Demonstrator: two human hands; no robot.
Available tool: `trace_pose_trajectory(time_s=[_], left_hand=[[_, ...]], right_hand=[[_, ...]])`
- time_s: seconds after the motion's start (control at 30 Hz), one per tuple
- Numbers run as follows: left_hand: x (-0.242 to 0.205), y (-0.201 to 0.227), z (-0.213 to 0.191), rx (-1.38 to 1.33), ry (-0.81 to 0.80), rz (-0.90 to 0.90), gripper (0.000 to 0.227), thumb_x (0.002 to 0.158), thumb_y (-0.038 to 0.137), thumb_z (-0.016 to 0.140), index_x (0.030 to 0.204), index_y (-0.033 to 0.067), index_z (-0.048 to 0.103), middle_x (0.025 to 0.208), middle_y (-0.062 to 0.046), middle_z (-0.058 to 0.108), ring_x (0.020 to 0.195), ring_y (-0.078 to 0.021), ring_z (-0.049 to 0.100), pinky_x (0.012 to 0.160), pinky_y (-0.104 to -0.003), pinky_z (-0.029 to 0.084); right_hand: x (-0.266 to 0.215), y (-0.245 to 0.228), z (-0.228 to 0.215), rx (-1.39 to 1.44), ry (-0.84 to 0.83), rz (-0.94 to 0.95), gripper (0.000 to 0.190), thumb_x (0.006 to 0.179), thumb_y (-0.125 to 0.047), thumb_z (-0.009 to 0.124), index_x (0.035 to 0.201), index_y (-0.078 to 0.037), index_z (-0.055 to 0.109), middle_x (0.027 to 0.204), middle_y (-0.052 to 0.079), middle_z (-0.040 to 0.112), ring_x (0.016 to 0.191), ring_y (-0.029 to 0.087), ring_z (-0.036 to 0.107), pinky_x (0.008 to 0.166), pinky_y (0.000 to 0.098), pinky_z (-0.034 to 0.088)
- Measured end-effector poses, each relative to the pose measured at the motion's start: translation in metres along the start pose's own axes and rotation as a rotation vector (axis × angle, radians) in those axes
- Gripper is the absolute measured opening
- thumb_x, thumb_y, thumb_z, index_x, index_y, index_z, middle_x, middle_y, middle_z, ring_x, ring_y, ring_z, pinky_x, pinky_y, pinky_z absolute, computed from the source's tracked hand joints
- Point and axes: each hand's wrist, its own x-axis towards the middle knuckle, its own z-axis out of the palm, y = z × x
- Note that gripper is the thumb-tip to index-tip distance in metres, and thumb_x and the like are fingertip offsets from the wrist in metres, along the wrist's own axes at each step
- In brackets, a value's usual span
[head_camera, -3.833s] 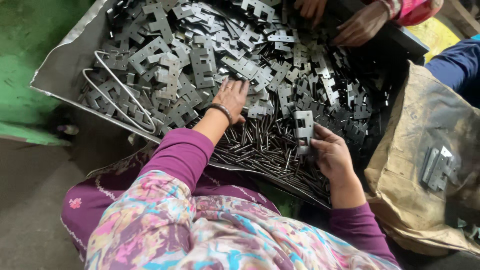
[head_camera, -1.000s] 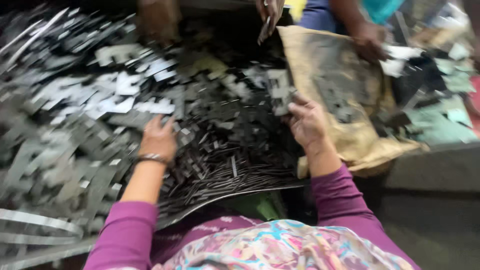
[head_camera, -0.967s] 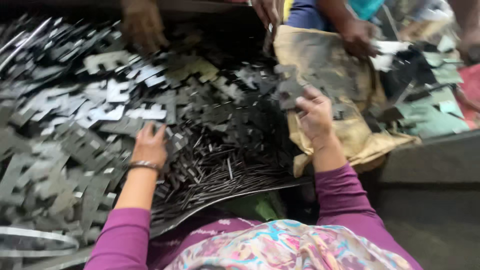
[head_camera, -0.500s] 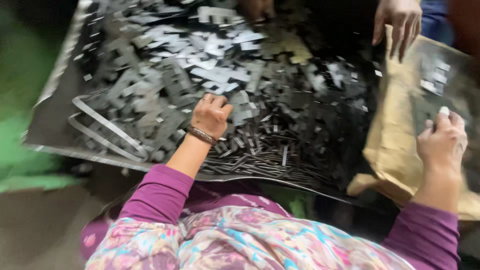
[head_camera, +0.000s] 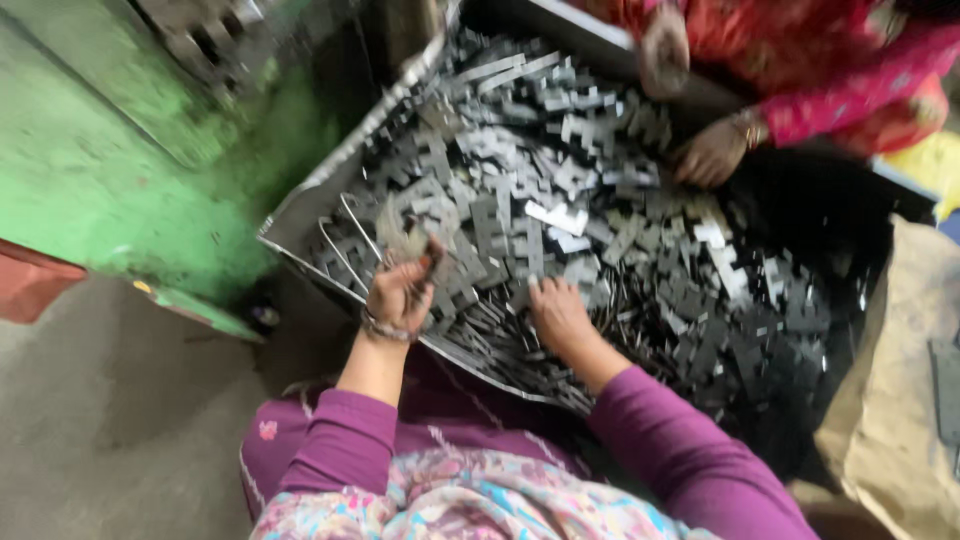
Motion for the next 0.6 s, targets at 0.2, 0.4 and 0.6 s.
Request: trace_pose_trajectory(time_s=[0.2,0.4,0.6], left_hand=[[-0.004,-0.031,0.038,0.305,-0.009,-0.242,0.023,0.098,0.008,0.061,0.120,0.0019,0.062,0.112,-0.015,0.070,0.103,-0.0289,0.069,0.094,-0.046,0.060],[-0.004,-0.107,-0.005,2.446,-0.812,-0.482,0.027,0.087,0.021,0.068,0.110,0.0069,0.074,0.113,-0.017,0.073,0.109,-0.0333,0.069,0.089,-0.046,0.057],[-0.020,-0.137,-0.042,2.481,-0.734,-0.756,0.031,0.088,0.017,0.067,0.117,0.0093,0.074,0.125,-0.015,0.069,0.117,-0.0354,0.066,0.093,-0.049,0.056]], right_hand=[[-0.006,-0.006,0.027,0.088,-0.108,0.134,0.059,0.078,-0.014,0.070,0.134,-0.009,0.052,0.129,0.020,0.057,0.123,0.040,0.053,0.098,0.0515,0.047],[0.026,0.017,0.041,0.211,-0.187,0.216,0.076,0.071,-0.003,0.072,0.143,-0.010,0.046,0.127,0.027,0.055,0.114,0.046,0.058,0.091,0.0514,0.053],[-0.012,0.032,0.032,0.372,-0.042,0.153,0.046,0.065,-0.007,0.087,0.109,-0.008,0.073,0.103,0.021,0.073,0.099,0.043,0.069,0.084,0.0500,0.055]])
